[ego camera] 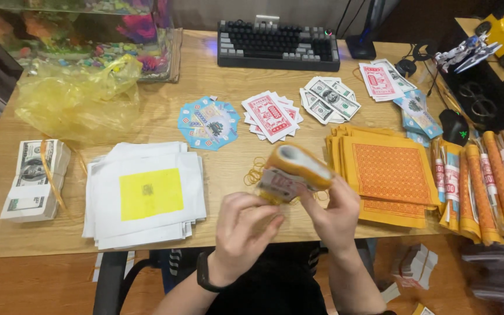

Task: The person assembles packs of paper money by placing a white sheet with a yellow square, a $100 bill, and a red 50000 note into an orange envelope, then securing it with a rubber band. The process is repeated multiple times with consistent handling of the same object types.

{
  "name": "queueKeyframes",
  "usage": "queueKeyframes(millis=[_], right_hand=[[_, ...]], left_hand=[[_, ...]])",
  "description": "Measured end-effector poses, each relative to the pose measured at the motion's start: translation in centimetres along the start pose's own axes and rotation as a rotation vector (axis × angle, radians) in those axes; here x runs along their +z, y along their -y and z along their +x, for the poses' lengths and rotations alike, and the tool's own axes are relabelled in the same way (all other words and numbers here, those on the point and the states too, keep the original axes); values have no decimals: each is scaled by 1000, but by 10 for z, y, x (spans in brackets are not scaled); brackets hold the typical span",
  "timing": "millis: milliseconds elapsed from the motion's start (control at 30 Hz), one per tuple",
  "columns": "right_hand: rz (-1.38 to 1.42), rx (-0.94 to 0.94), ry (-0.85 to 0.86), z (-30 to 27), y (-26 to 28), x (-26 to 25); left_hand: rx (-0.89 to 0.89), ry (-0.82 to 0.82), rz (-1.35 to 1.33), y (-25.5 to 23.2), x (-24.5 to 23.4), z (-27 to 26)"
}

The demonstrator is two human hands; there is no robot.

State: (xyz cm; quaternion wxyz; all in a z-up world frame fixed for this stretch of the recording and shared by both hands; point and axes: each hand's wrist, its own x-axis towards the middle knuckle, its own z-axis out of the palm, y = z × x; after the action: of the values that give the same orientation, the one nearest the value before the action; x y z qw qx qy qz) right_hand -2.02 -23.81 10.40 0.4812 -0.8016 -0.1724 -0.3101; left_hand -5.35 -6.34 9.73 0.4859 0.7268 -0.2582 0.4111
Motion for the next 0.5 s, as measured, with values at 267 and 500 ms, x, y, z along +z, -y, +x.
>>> queueKeyframes(millis=[267,500], right_hand=[[-236,-374,93,17,24,22],[-294,-387,80,18,15,26]], left_hand=[[39,37,291,-8,6,31],[38,49,186,-6,9,35]])
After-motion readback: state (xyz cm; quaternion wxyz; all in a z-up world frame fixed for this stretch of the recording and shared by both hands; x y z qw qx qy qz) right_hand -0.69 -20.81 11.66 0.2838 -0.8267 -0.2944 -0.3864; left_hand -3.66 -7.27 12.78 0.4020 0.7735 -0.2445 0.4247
